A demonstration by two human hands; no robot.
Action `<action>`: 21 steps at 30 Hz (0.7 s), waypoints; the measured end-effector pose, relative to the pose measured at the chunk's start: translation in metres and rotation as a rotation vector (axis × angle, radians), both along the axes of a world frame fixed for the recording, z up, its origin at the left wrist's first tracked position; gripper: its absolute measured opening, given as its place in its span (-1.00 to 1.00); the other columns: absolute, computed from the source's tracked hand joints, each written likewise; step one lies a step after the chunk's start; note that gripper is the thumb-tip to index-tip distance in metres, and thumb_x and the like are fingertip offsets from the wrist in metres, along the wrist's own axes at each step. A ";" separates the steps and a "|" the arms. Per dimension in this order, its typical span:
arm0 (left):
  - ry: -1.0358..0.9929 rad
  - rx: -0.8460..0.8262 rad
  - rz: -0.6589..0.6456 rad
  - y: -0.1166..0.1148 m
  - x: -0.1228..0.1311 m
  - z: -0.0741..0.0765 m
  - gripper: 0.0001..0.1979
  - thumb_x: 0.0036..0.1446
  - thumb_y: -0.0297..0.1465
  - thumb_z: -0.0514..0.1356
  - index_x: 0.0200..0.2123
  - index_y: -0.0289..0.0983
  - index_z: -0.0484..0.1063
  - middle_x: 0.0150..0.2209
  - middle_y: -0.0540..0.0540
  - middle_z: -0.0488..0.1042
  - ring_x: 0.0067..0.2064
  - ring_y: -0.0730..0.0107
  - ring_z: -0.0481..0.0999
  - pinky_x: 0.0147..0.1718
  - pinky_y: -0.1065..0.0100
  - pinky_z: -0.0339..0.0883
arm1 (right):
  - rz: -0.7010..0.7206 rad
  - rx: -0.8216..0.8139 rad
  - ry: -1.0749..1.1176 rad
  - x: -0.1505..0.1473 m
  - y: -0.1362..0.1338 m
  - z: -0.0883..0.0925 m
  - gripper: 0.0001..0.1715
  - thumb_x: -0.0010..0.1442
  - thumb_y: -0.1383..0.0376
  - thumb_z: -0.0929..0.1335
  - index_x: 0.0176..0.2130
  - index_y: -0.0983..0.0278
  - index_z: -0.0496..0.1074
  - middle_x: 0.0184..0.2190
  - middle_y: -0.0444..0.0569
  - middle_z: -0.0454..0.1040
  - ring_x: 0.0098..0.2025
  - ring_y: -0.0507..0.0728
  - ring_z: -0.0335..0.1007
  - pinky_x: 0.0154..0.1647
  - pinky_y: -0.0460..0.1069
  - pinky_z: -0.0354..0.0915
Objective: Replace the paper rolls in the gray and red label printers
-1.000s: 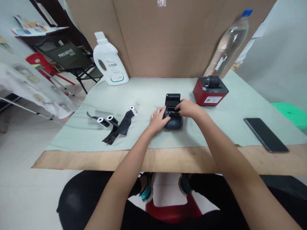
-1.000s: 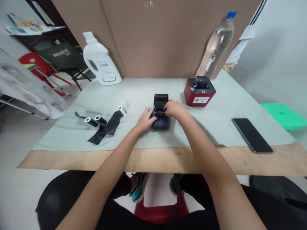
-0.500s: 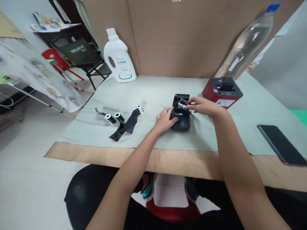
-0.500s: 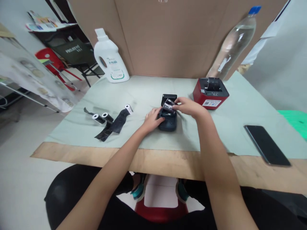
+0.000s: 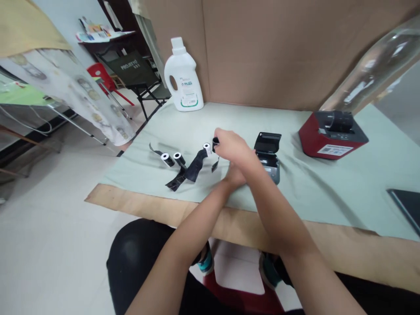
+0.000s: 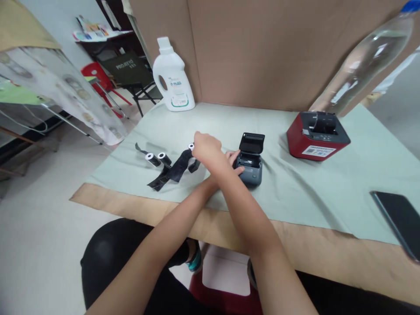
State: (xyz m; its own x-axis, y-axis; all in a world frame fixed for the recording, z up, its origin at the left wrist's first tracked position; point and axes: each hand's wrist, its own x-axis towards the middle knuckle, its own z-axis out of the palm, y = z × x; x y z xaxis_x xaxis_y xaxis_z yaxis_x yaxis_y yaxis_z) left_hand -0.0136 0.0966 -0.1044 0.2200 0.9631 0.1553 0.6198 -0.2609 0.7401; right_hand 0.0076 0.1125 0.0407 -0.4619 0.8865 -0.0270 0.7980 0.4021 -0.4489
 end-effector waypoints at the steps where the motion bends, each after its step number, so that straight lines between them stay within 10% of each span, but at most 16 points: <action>1: -0.010 0.007 -0.007 0.001 0.000 -0.003 -0.30 0.31 -0.08 0.22 0.43 -0.20 0.25 0.38 -0.25 0.32 0.41 0.00 0.34 0.46 0.12 0.15 | -0.011 -0.008 -0.099 -0.012 0.000 -0.006 -0.63 0.30 0.47 0.33 0.09 0.33 0.45 0.01 0.26 0.60 0.04 0.37 0.58 -0.08 0.12 0.42; 9: 0.104 -0.015 -0.002 0.010 0.005 -0.007 -0.18 0.26 -0.08 0.22 0.49 -0.20 0.11 0.37 -0.21 0.30 0.39 0.00 0.34 0.46 0.11 0.14 | -0.016 -0.142 -0.302 -0.031 0.005 -0.035 -0.57 0.32 0.42 0.36 0.17 0.33 0.46 0.08 0.31 0.59 0.10 0.36 0.57 -0.05 0.10 0.43; 14: 0.174 -0.072 0.016 0.004 0.005 0.012 -0.23 0.28 -0.10 0.18 0.48 -0.18 0.14 0.38 -0.21 0.31 0.42 -0.03 0.31 0.48 0.01 0.07 | -0.102 0.194 -0.049 -0.044 -0.013 -0.035 -0.60 0.29 0.26 0.44 0.09 0.35 0.50 0.11 0.47 0.49 0.16 0.55 0.40 0.06 0.36 0.38; 21: 0.144 -0.078 -0.011 -0.003 0.001 0.028 -0.30 0.33 -0.09 0.11 0.47 -0.12 0.16 0.36 -0.18 0.34 0.42 0.02 0.32 0.46 0.03 0.09 | 0.340 0.096 -0.124 -0.134 -0.015 -0.037 -0.79 0.23 0.26 0.44 -0.11 0.25 0.57 -0.07 0.25 0.65 0.13 0.50 0.42 0.27 0.40 0.11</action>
State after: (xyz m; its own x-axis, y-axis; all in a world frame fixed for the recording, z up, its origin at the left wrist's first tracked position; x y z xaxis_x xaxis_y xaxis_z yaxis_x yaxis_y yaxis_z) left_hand -0.0128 0.0936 -0.0768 0.2454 0.9683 0.0457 0.7186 -0.2134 0.6618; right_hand -0.1265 0.0972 0.0032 -0.7289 0.6842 -0.0253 0.6574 0.6891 -0.3049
